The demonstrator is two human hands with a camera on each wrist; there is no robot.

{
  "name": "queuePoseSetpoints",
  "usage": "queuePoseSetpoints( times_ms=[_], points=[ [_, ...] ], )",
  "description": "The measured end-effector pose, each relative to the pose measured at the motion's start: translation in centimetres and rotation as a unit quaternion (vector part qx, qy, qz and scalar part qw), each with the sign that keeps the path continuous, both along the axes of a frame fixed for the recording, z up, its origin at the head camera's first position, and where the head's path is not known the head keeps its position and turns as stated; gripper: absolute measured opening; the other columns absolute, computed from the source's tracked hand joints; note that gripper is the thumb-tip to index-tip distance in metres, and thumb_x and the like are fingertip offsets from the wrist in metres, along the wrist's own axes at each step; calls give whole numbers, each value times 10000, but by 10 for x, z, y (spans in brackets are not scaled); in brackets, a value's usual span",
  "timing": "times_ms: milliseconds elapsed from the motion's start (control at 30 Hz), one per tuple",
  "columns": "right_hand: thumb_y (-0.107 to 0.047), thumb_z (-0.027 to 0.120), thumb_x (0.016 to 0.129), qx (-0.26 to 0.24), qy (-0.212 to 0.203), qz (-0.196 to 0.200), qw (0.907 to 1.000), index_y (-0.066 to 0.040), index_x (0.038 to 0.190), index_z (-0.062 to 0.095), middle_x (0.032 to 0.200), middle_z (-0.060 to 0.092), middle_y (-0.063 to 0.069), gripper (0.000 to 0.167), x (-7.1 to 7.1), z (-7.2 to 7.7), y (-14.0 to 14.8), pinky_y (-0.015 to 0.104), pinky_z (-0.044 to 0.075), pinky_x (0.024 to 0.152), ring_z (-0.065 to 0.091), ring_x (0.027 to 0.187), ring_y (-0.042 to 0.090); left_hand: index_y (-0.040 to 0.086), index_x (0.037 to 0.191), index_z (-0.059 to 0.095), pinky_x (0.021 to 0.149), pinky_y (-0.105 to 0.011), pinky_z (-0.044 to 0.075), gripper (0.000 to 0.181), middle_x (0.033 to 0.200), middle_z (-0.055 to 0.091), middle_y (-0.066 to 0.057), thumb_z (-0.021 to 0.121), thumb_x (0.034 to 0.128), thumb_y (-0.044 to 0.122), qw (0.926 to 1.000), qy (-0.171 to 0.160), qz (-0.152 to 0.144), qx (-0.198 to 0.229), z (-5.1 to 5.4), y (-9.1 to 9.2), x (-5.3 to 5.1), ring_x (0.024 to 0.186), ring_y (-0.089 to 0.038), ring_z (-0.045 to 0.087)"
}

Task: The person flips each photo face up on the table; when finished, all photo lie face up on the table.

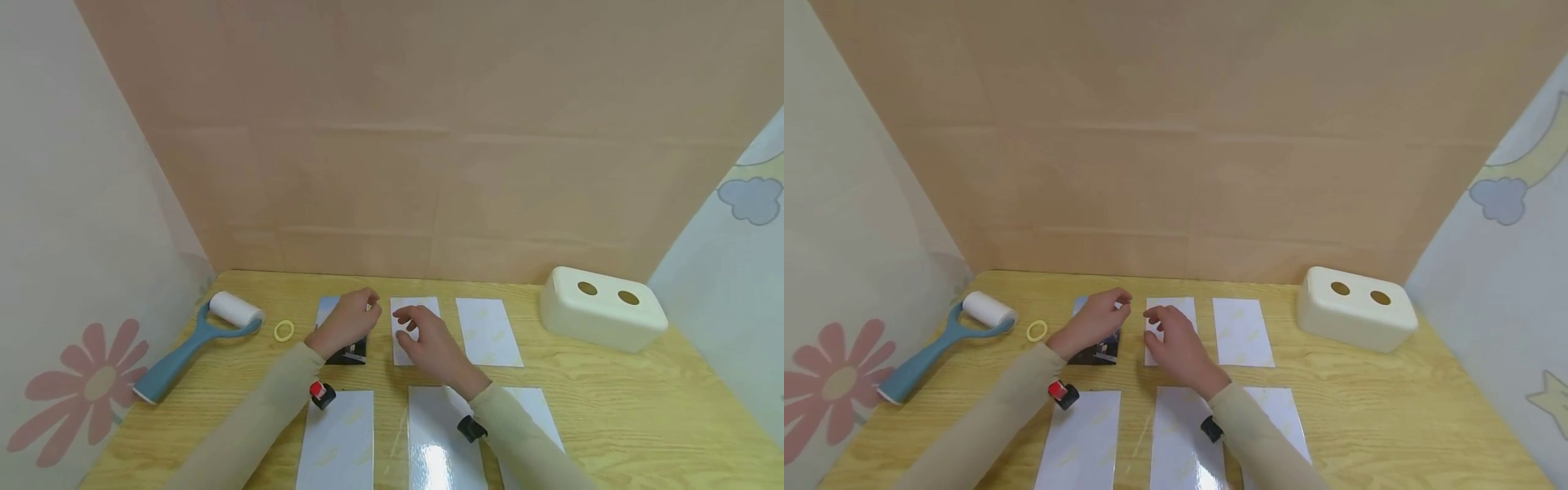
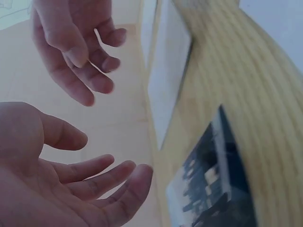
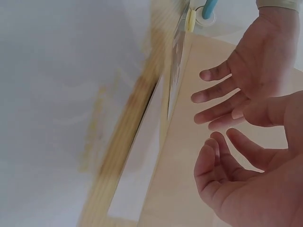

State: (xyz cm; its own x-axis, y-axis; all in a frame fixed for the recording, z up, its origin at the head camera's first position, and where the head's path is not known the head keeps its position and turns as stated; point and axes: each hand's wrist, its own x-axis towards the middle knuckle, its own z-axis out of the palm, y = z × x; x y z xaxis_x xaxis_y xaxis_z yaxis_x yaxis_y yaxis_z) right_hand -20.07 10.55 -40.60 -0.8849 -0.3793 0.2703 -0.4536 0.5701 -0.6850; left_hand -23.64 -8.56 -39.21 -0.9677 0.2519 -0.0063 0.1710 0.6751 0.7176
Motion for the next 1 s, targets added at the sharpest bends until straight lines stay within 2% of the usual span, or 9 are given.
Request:
queuePoseSetpoints(
  times_ms=[200, 300, 400, 500, 633, 733, 800, 900, 1000],
  points=[
    [-55, 640, 943, 237, -55, -145, 9996, -7, 1211, 648, 1110, 643, 151, 273, 2, 0, 13, 431, 493, 840, 593, 960, 316, -43, 1361, 552, 676, -363, 486, 394, 929, 616, -77, 476, 1045, 179, 9996, -202, -183, 75, -10, 5, -6, 608, -172, 537],
    [-56, 655, 936, 300, -18, -199, 9993, -1, 1202, 652, 1108, 645, 153, 272, 3, 0, 19, 437, 490, 838, 595, 964, 333, -28, 1366, 552, 681, -349, 464, 385, 971, 609, -70, 464, 1050, 172, 9996, -151, -222, 92, -14, 6, -9, 605, -164, 509],
    [-59, 667, 931, 345, -22, -232, 9991, 2, 1199, 653, 1116, 645, 156, 276, 4, 0, 25, 436, 492, 835, 596, 967, 330, -17, 1369, 554, 705, -363, 465, 384, 1086, 624, -101, 453, 1048, 168, 9995, -115, -254, 121, -16, 8, -12, 638, -177, 510],
    [-67, 674, 934, 430, -17, -260, 9987, 1, 1197, 653, 1124, 643, 146, 272, 3, -1, 31, 431, 497, 830, 595, 968, 322, -8, 1372, 560, 842, -441, 490, 385, 1248, 616, -130, 454, 1048, 171, 9997, -62, -250, 44, -17, 12, -14, 784, -194, 557],
    [-77, 681, 937, 520, -50, -306, 9982, -1, 1200, 656, 1140, 642, 137, 274, 2, -3, 38, 432, 498, 835, 595, 975, 322, -18, 1394, 546, 898, -467, 468, 404, 1384, 567, -156, 463, 1049, 174, 9996, -37, -285, 27, -18, 16, -15, 883, -210, 554],
    [-94, 691, 938, 589, -147, -355, 9975, -4, 1214, 656, 1166, 638, 134, 293, 3, -3, 43, 433, 500, 848, 595, 991, 314, -36, 1408, 527, 837, -418, 451, 422, 1408, 545, -177, 457, 1050, 177, 9994, -42, -342, 53, -19, 19, -16, 805, -224, 526],
    [-104, 699, 938, 634, -244, -381, 9970, 0, 1229, 653, 1184, 633, 139, 313, 3, -3, 46, 437, 502, 858, 593, 1003, 308, -43, 1404, 526, 873, -432, 454, 425, 1419, 536, -187, 455, 1048, 178, 9993, 7, -366, 4, -20, 20, -16, 830, -243, 533],
    [-115, 710, 933, 754, -324, -434, 9957, 3, 1249, 646, 1185, 624, 145, 343, 3, -3, 50, 450, 510, 860, 594, 1006, 313, -59, 1388, 536, 989, -468, 442, 419, 1424, 531, -202, 464, 1039, 161, 9991, 137, -409, -59, -20, 23, -17, 1023, -284, 569],
    [-116, 717, 927, 833, -352, -428, 9950, 18, 1269, 630, 1168, 616, 158, 377, 2, -4, 55, 458, 509, 861, 590, 992, 321, -77, 1366, 547, 1084, -515, 378, 406, 1400, 547, -219, 465, 1029, 135, 9984, 286, -467, -129, -21, 26, -19, 1237, -332, 530]
  ],
)
